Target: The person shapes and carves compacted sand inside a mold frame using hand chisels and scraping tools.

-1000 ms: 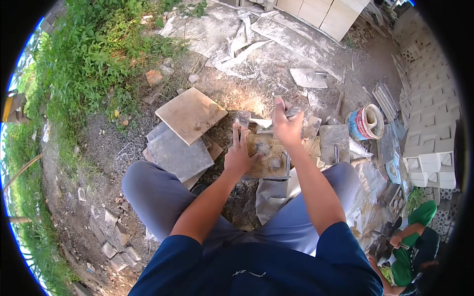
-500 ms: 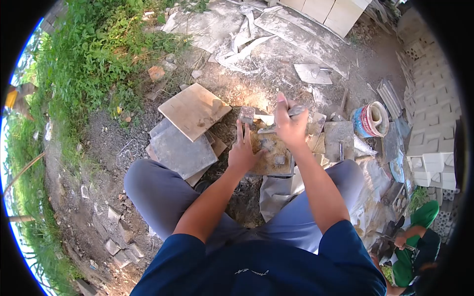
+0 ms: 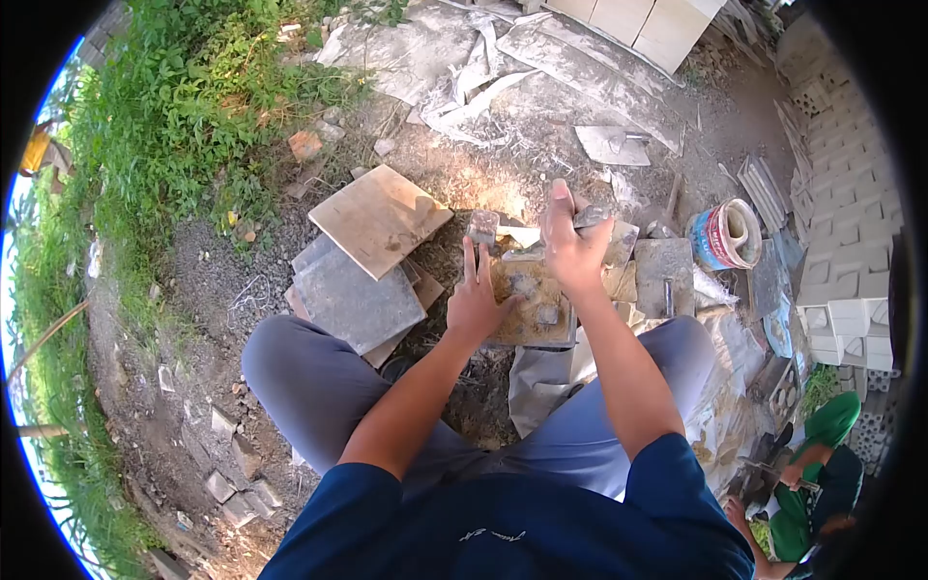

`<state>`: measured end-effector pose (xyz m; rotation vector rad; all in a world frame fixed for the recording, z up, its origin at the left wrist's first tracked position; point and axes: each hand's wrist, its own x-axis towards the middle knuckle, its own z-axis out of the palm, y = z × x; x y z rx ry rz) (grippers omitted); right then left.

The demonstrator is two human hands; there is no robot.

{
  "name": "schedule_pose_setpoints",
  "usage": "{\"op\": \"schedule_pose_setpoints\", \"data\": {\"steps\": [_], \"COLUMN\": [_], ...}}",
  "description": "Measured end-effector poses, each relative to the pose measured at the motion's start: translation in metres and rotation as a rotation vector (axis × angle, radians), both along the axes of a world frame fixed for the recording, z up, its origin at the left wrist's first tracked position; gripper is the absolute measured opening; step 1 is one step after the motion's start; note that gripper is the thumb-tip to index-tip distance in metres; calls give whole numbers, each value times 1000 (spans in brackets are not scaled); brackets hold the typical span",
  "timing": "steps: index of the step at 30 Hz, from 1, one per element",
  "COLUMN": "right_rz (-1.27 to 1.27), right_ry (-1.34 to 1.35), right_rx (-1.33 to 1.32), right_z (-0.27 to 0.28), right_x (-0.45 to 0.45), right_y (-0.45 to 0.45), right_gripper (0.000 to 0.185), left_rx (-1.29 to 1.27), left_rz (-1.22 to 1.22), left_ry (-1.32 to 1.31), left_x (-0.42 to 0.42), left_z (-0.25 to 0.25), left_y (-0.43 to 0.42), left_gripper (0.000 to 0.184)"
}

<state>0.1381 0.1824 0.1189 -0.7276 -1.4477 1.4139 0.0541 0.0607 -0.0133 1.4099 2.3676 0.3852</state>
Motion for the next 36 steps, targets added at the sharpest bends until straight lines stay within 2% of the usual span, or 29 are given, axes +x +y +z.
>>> {"op": "schedule_pose_setpoints", "data": {"steps": [3, 5, 8, 11, 13, 15, 17, 19, 21, 24, 26, 27, 28, 29, 31, 32, 36], "right_rz": [-25, -39, -15, -23, -49, -76, -56, -73, -62, -60, -59, -68, -70, -78, -28, -45, -92], "right_ry": [25, 61, 86, -23, -56, 1, 23, -185, -173, 50, 40, 40, 28, 27, 44, 60, -49], "right_rx": [-18, -55, -3, -21, 56, -8, 19, 218, 161, -3, 6, 18, -55, -55, -44, -45, -71], "right_z": [-13, -15, 12, -45, -20, -2, -13, -12, 2, 7, -18, -17, -17, -18, -4, 5, -31], "right_x": [-1, 3, 6, -2, -8, -4, -2, -13, -13, -8, -8, -10, -11, -5, -2, -1, -15], "right_y": [5, 13, 4, 15, 14, 5, 3, -1, 1, 1, 5, 7, 9, 10, 12, 6, 10], "right_gripper": [48, 47, 47, 46, 45, 45, 45, 46, 48, 43, 42, 42, 42, 42, 39, 45, 46], "left_rx": [-70, -24, -58, -60, -45, -27, -83, -103, -28, -42, -68, -91, 24, 24, -74, -94, -67], "left_rz": [4, 20, 13, 24, 24, 15, 21, 20, 9, 12, 17, 14, 10, 2, 6, 7, 24], "left_ry": [-15, -6, -24, -33, -10, 0, -14, -19, -21, 4, -13, -20, 19, 18, -17, -23, -13], "left_x": [1, 5, 2, 2, 0, 2, 3, 5, 0, 3, 4, 2, 2, 4, 0, 1, 5], "left_z": [7, 6, 5, 9, 5, 5, 10, 12, 4, 8, 12, 15, 5, -1, 4, 6, 7], "left_y": [2, 2, -5, 2, 6, 2, -1, 3, 2, 2, 1, 3, 2, 2, 5, 0, 3], "left_gripper": [121, 118, 118, 119, 119, 118, 118, 118, 118, 119, 118, 118, 118, 118, 122, 122, 118]}}
